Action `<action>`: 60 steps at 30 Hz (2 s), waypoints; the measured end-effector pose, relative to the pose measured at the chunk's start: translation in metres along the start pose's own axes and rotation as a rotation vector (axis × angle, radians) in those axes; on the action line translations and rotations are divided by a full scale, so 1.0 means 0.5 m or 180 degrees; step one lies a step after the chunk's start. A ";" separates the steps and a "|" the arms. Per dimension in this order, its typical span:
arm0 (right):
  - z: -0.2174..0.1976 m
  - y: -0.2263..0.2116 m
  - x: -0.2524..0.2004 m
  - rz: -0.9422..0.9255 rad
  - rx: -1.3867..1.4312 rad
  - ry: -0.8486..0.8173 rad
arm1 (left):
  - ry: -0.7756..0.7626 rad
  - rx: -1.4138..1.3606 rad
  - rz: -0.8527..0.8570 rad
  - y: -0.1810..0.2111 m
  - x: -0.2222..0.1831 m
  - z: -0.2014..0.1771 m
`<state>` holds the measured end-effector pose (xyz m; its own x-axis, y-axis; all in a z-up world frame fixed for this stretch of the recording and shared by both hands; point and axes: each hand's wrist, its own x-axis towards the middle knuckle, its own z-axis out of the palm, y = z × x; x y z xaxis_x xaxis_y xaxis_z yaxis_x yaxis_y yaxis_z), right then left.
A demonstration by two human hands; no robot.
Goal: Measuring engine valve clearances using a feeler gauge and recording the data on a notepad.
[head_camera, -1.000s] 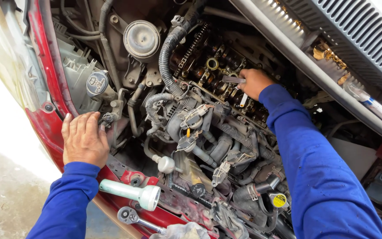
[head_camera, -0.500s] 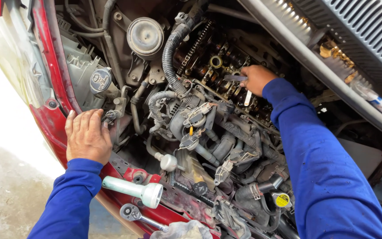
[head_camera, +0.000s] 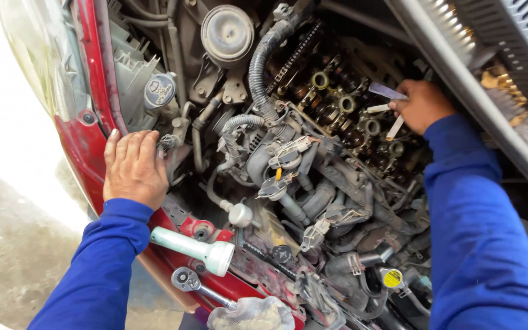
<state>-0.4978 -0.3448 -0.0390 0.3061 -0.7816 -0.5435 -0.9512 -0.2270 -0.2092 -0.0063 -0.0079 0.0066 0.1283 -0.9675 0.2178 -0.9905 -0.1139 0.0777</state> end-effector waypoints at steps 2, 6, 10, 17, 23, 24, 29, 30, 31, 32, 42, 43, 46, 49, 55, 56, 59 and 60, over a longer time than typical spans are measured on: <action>0.000 -0.010 -0.056 0.0426 0.0695 0.0496 | -0.0093 -0.0042 -0.0096 -0.002 -0.003 0.001; 0.042 0.009 -0.219 0.0398 0.1057 0.0895 | -0.0044 0.0187 -0.0013 -0.023 -0.018 0.034; 0.098 -0.079 -0.439 0.0549 0.3007 0.1028 | 0.0043 -0.0201 0.0002 -0.041 -0.026 0.057; 0.198 -0.218 -0.703 0.0605 0.4164 0.1305 | 0.1083 -0.2048 -0.0080 0.023 -0.042 -0.117; 0.305 -0.268 -0.830 0.0666 0.4439 0.1229 | 0.0094 -0.1943 0.1212 0.328 -0.363 -0.243; 0.320 -0.282 -0.855 0.0656 0.4457 0.1238 | 0.0098 -0.1928 0.1227 0.336 -0.410 -0.214; 0.383 -0.312 -0.954 0.0765 0.4534 0.1172 | -0.0056 -0.1568 0.1298 0.359 -0.504 -0.149; 0.386 -0.314 -0.973 0.0768 0.4541 0.1194 | -0.0050 -0.1572 0.1318 0.360 -0.496 -0.177; 0.389 -0.317 -0.989 0.0768 0.4455 0.1165 | -0.0056 -0.1730 0.1257 0.357 -0.487 -0.204; 0.392 -0.321 -1.004 0.0769 0.4368 0.1137 | -0.0063 -0.1889 0.1194 0.355 -0.477 -0.232; 0.417 -0.494 -1.082 0.1012 0.3583 0.1096 | -0.1747 -0.4399 -0.1132 0.427 -0.548 -0.260; 0.429 -0.498 -1.088 0.1008 0.3899 0.1020 | -0.2125 -0.4157 -0.1251 0.436 -0.547 -0.270; 0.427 -0.482 -1.111 0.0755 0.4412 0.1025 | -0.2653 -0.3889 -0.1231 0.440 -0.541 -0.257; 0.432 -0.460 -1.145 0.0424 0.4779 0.1193 | -0.2518 -0.3462 -0.1283 0.422 -0.525 -0.225; 0.432 -0.451 -1.172 0.0502 0.5332 0.2046 | -0.1849 -0.2226 -0.0680 0.370 -0.456 -0.264; 0.432 -0.458 -1.173 0.0630 0.5524 0.2190 | -0.1755 -0.1779 -0.0048 0.382 -0.450 -0.277; 0.426 -0.475 -1.180 0.0867 0.6295 0.2190 | -0.1128 -0.1573 0.0724 0.419 -0.465 -0.283; 0.417 -0.477 -1.185 0.0884 0.6288 0.2193 | -0.1140 -0.1583 0.0726 0.431 -0.465 -0.303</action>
<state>-0.4441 0.2936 0.1633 -0.3024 -0.8200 -0.4859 0.4772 0.3111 -0.8219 -0.2417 0.2266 0.1199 -0.1921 -0.9802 -0.0490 -0.8383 0.1379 0.5275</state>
